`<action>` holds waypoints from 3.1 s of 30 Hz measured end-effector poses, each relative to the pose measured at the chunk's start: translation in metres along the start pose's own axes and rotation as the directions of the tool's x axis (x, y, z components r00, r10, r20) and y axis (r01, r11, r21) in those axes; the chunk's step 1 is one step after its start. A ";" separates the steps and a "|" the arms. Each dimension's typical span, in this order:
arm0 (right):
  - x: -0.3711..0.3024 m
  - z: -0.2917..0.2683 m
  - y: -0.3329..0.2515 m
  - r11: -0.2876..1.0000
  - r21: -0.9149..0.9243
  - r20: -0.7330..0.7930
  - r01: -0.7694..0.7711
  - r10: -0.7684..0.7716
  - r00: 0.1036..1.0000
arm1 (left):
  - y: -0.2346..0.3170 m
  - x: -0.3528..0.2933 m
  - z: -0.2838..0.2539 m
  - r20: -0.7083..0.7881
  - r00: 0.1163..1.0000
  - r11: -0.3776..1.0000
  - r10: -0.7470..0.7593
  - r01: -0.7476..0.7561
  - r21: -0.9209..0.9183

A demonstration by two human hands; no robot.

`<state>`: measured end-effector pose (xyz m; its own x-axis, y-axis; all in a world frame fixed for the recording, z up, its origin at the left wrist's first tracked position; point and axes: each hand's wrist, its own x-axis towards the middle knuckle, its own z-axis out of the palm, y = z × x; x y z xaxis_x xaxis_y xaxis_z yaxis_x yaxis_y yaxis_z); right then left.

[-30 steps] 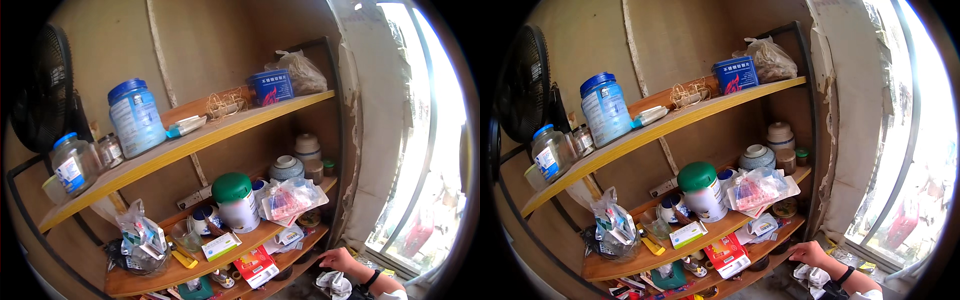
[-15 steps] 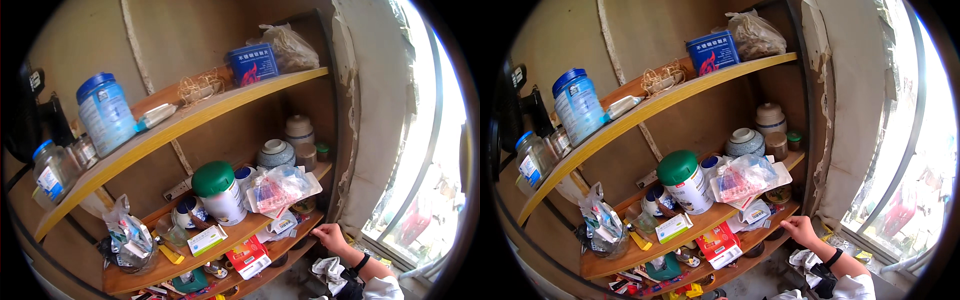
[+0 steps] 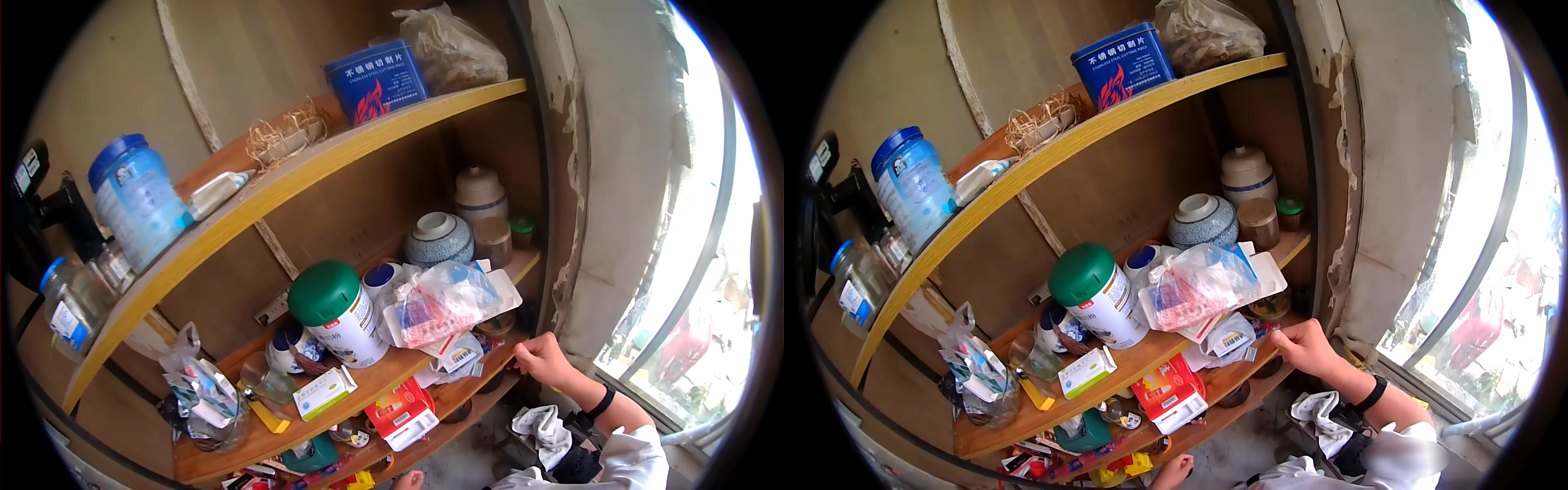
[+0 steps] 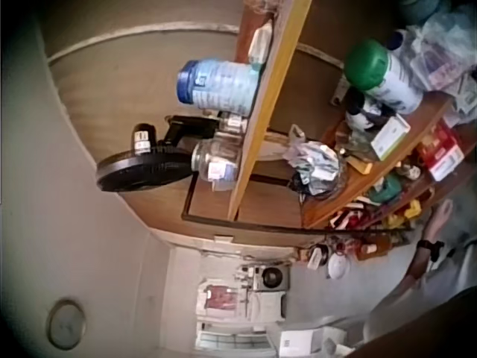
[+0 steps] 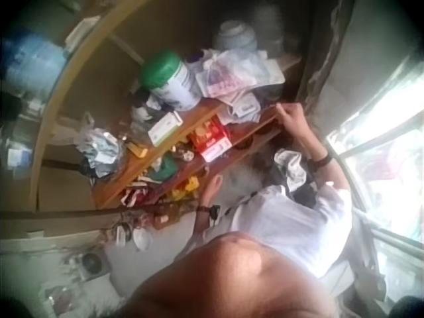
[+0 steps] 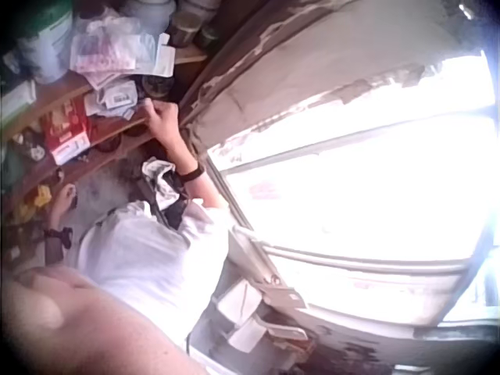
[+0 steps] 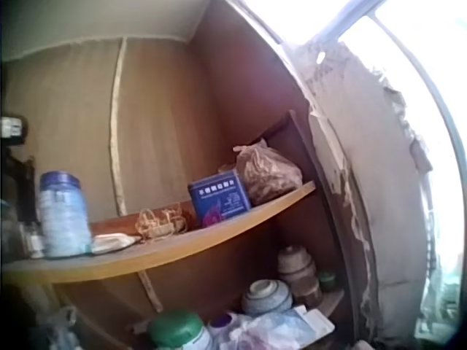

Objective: The person moves various containers, boxes, and medical supplies between different shelves on a wooden rack, handling items by hand and relocating plastic jars, small boxes, and a bag of items.

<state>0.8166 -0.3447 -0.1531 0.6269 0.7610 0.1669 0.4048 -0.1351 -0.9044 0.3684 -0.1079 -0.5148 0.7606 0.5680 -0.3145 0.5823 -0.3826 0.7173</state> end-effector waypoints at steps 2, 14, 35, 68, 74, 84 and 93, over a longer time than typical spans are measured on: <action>0.004 0.003 -0.012 0.960 0.108 0.053 0.258 -0.265 0.963 | 0.002 0.007 0.006 0.040 0.999 0.996 0.020 -0.016 -0.090; 0.003 0.010 -0.039 0.924 -0.030 0.175 0.380 -0.370 0.913 | -0.008 -0.010 0.021 0.093 0.994 0.997 -0.050 0.055 -0.050; 0.050 0.043 -0.087 0.296 -0.818 0.279 0.494 -0.546 0.790 | 0.060 -0.026 -0.007 0.073 0.996 0.997 -0.051 0.055 -0.048; 0.207 -0.090 -0.419 0.447 -0.870 -0.180 0.209 -0.683 0.708 | 0.520 -0.100 -0.410 -0.248 -0.073 0.230 0.966 -0.197 0.953; 0.219 -0.074 -0.435 0.401 -0.912 -0.194 0.086 -0.607 0.771 | 0.540 -0.082 -0.404 -0.258 -0.191 0.240 0.947 -0.114 0.964; 0.247 -0.110 -0.411 0.595 -0.738 -0.187 0.319 -0.635 0.750 | 0.508 -0.076 -0.393 -0.236 -0.196 0.201 0.952 -0.182 0.963; 0.264 -0.147 -0.391 0.590 -0.587 -0.225 0.554 -0.777 0.588 | 0.505 -0.056 -0.375 -0.256 -0.102 0.211 0.961 -0.320 0.923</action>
<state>0.9219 -0.1845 0.3028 0.2042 0.4102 0.8889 0.9772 -0.0306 -0.2103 0.5120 -0.0600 0.0985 0.4087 -0.2396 0.8806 0.1447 -0.9357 -0.3217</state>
